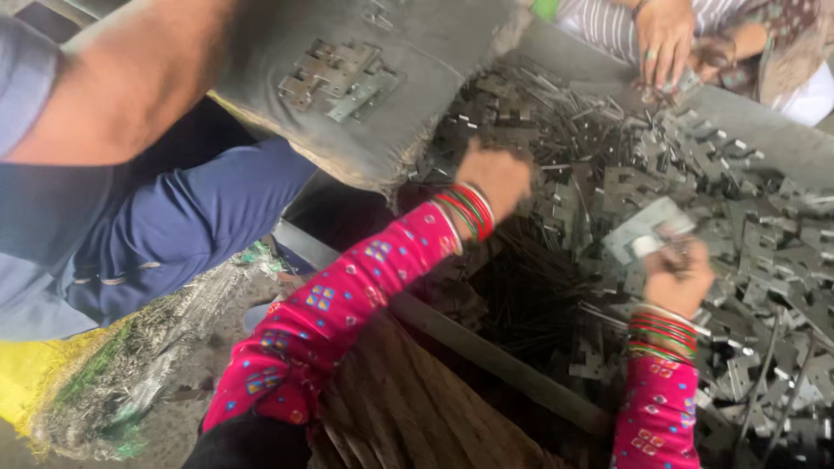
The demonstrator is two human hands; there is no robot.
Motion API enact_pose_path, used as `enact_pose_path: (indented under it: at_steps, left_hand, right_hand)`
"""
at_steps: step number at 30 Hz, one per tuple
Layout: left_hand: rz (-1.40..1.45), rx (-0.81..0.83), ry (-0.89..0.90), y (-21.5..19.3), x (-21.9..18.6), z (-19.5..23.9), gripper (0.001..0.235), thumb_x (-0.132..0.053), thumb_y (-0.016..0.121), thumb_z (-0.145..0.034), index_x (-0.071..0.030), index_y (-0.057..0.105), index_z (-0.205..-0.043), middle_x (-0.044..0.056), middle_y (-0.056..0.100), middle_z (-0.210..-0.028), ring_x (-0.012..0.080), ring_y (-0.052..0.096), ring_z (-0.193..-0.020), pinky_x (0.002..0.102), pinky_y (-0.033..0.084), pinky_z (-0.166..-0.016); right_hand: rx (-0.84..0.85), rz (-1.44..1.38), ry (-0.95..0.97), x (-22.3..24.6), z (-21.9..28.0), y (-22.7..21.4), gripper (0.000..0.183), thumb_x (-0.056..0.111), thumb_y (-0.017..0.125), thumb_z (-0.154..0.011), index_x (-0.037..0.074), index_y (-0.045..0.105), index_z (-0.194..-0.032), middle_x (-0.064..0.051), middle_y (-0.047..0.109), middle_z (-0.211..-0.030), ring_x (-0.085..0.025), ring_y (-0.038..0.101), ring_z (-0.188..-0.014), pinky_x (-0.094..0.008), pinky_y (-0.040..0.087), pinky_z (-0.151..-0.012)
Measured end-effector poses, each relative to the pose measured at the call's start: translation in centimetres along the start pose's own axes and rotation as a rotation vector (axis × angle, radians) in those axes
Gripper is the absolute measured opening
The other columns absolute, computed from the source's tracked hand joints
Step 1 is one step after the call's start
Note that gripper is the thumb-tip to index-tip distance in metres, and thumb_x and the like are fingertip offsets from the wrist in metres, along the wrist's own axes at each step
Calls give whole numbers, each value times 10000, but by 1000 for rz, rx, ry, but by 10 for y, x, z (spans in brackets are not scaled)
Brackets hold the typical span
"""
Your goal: The person sorts metal hinges and pins from a large bin by picking up individual components and placing them onto a black cloth-covered surface.
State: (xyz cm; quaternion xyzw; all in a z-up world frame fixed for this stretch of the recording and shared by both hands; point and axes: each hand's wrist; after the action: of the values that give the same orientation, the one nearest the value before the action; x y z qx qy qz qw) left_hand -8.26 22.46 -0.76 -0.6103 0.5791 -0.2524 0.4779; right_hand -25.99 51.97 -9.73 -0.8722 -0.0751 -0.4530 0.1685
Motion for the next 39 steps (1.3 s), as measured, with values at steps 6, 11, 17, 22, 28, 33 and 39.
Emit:
enact_pose_path:
  at_steps: [6, 11, 17, 22, 28, 33, 39]
  left_hand:
    - [-119, 776, 77, 108, -26, 54, 295, -250, 767, -831, -112, 749, -1092, 143, 723, -1179, 374, 695, -1084, 579, 581, -816]
    - [-203, 905, -208, 181, 4, 55, 299, -234, 681, -911, -159, 756, -1190, 77, 721, -1256, 343, 702, -1125, 647, 605, -776]
    - [-204, 793, -107, 188, 18, 53, 269, -256, 666, -883, -178, 821, -1087, 75, 792, -1154, 295, 746, -1076, 553, 625, -751]
    - [459, 825, -61, 131, 18, -1, 381, -330, 677, -928, 26, 813, -937, 194, 772, -912, 347, 751, -905, 511, 599, -806]
    - [1558, 841, -471, 41, 1, -7, 547, -464, 739, -875, -71, 580, -1220, 119, 716, -954, 261, 776, -841, 436, 687, -768]
    - [1553, 366, -310, 63, 21, -26, 609, -317, 839, -815, -58, 566, -1294, 138, 732, -1003, 265, 741, -799, 435, 657, -661]
    - [1668, 312, -810, 66, 1, -14, 529, -287, 817, -819, -122, 548, -1243, 175, 762, -1005, 311, 772, -771, 450, 660, -604]
  right_hand:
    - [-357, -883, 354, 84, 10, -28, 351, 120, 719, -887, 201, 649, -1222, -27, 680, -1065, -221, 695, -919, -387, 562, -757]
    - [-439, -1090, 607, 81, 16, -35, 529, 519, 656, -898, 32, 697, -1099, -87, 657, -894, -218, 641, -740, -431, 609, -706]
    - [304, 773, 415, -36, 34, 8, 623, 616, 753, -885, 11, 755, -1034, -173, 739, -908, -360, 705, -834, -479, 552, -730]
    - [542, 1309, 221, -54, 61, 36, 450, 473, 795, -767, 108, 732, -1022, -159, 750, -984, -393, 721, -974, -532, 573, -775]
    - [557, 1058, 82, -43, 44, 15, 329, 266, 783, -807, 119, 745, -1099, -182, 751, -935, -404, 725, -872, -511, 572, -767]
    - [117, -87, 478, 16, 25, -36, 196, 188, 739, -993, 36, 709, -1112, -71, 696, -919, -193, 659, -795, -340, 544, -735]
    - [-143, -995, 742, 41, 24, -32, 324, 375, 674, -1055, 58, 624, -1103, -96, 679, -1016, -234, 685, -870, -578, 589, -881]
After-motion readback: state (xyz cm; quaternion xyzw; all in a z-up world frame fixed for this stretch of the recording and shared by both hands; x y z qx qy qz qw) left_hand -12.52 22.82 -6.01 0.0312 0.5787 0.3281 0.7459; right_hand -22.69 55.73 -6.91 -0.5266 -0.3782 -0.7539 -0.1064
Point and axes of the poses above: each hand's wrist, its own z-axis away from the middle knuckle, its own y-axis out of the palm, x = y × z
